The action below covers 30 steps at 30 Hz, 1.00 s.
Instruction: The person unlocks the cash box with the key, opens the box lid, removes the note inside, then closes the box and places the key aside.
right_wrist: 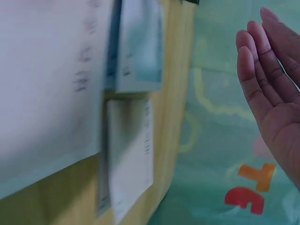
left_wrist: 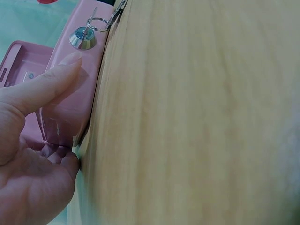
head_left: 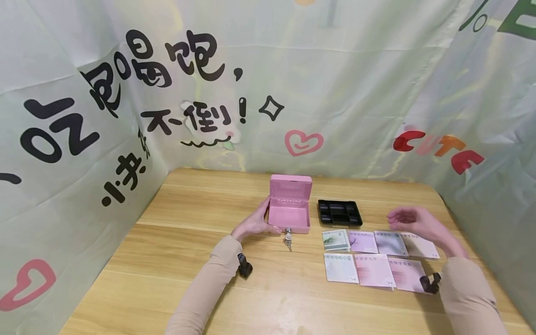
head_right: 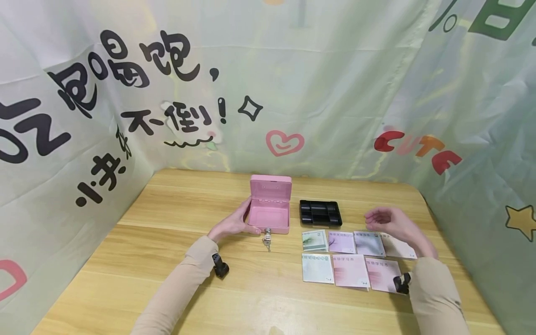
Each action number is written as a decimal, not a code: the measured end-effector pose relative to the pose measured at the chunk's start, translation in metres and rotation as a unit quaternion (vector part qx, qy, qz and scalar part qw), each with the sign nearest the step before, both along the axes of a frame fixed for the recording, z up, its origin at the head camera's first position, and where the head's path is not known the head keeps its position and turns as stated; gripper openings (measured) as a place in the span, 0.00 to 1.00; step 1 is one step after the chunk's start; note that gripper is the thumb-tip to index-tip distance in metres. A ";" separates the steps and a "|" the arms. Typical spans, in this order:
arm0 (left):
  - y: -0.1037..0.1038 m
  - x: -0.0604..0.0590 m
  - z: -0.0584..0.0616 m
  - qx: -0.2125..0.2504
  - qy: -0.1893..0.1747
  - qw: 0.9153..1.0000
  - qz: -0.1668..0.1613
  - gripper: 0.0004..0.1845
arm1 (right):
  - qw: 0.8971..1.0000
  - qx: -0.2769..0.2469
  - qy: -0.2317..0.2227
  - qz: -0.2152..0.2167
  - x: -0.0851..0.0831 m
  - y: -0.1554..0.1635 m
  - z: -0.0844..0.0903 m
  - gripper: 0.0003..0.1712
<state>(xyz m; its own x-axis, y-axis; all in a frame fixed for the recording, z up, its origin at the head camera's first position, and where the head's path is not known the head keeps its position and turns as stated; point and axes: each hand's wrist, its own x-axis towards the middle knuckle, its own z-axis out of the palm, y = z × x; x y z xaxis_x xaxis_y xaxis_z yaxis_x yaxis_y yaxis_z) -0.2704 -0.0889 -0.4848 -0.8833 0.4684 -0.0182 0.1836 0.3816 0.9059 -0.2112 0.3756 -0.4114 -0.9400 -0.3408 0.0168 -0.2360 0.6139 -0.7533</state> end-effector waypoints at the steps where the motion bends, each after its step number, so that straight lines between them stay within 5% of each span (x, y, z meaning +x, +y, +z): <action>1: 0.000 0.000 0.000 0.002 0.001 1.000 0.001 0.67 | 1.000 0.001 0.000 0.002 -0.003 -0.003 0.003 0.18; 13: -0.001 -0.002 -0.002 -0.002 0.005 1.000 -0.004 0.67 | 0.999 0.034 -0.015 0.023 -0.035 -0.038 0.023 0.18; 30: 0.000 -0.003 -0.003 0.003 0.003 1.000 -0.006 0.68 | 0.997 0.019 -0.025 0.066 -0.072 -0.080 0.002 0.18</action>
